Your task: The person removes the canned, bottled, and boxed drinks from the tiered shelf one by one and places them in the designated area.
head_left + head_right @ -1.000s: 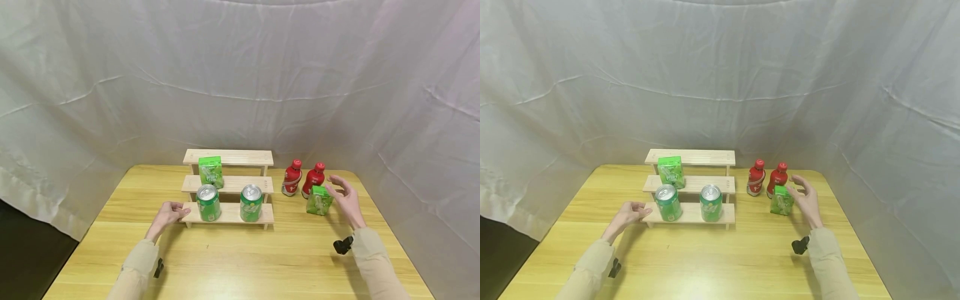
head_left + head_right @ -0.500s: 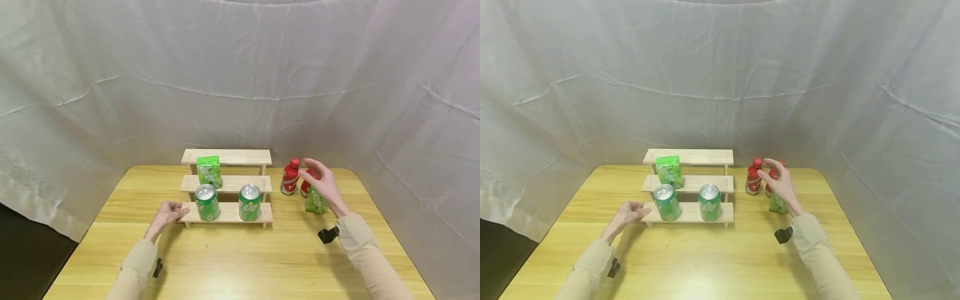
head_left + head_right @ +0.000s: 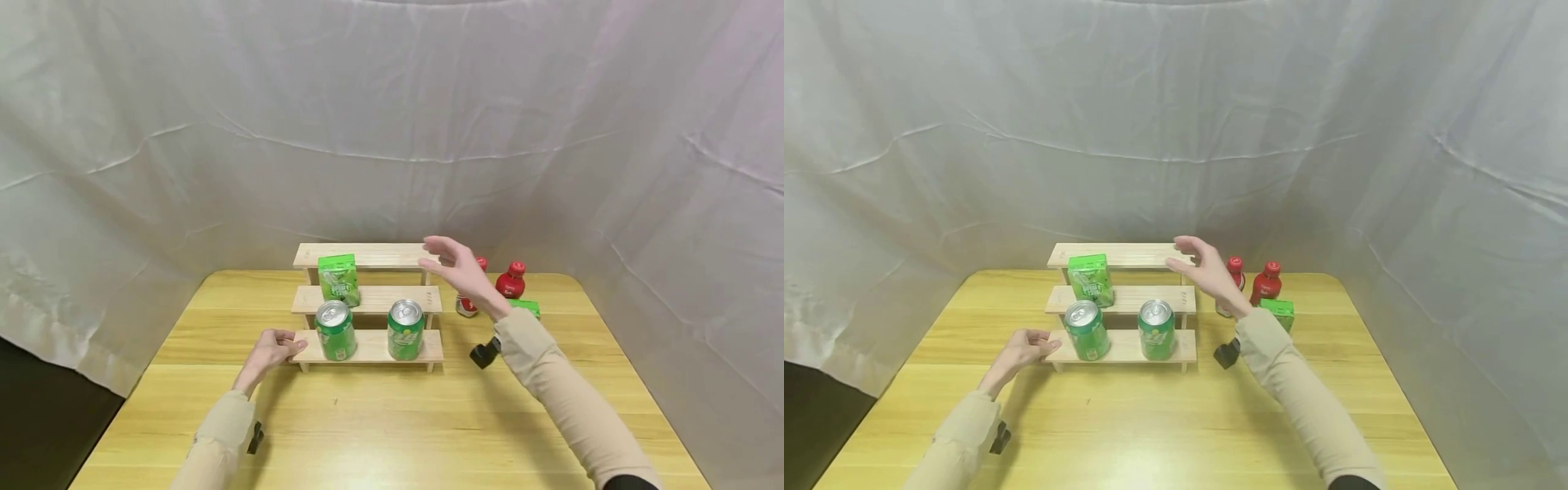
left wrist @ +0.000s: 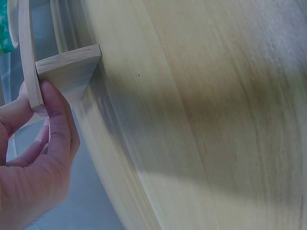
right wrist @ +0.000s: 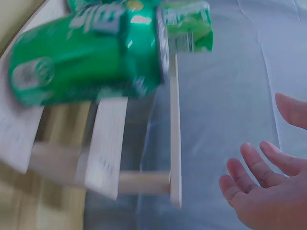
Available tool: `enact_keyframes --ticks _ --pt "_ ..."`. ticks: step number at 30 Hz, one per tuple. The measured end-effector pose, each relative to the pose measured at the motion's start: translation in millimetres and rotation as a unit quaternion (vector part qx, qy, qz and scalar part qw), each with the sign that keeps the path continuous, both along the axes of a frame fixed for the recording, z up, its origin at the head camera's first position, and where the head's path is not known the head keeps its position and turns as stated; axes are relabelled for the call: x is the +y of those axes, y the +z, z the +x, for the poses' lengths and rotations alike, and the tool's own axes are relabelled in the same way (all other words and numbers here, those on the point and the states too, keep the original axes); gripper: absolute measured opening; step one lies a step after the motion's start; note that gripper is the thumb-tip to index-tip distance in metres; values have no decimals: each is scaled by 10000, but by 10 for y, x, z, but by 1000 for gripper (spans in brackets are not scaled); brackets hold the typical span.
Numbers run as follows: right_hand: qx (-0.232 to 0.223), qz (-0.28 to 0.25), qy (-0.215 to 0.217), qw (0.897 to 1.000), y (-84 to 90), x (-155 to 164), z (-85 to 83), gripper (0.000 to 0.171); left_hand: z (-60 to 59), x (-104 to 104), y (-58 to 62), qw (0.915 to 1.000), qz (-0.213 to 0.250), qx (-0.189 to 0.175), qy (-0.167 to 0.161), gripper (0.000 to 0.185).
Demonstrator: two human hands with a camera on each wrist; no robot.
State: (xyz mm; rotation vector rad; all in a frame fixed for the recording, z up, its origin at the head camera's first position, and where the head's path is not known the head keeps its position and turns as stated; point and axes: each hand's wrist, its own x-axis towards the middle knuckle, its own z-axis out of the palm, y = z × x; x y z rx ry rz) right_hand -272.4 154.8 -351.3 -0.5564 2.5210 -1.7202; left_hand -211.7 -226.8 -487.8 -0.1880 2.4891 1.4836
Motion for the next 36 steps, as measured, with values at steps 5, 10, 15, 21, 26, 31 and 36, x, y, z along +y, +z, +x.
enact_keyframes --ticks 5,10,15,21,26,31,36 --pt "-123 -130 339 9993 52 -329 -77 55 4 -1 19 10000 4 33 -11 55" --pt "-301 -88 573 9979 75 -628 -135 58 4 -1 23 10000 -12 38 -43 54" --pt "-529 -5 664 9964 92 -875 -175 59 8 4 40 10000 -25 27 -31 54" --pt "-746 161 753 9942 47 -1104 -228 61 7 5 39 10000 -29 37 -55 54" --pt "-822 203 791 9933 -43 -1255 -245 61 14 8 48 10000 -96 -12 -5 54" --pt "-971 62 773 9923 -87 -1347 -211 56 12 15 51 10000 -84 -38 33 54" --pt "-1143 -105 727 9907 -104 -1383 -184 47 5 -39 14 9998 133 115 -127 62"
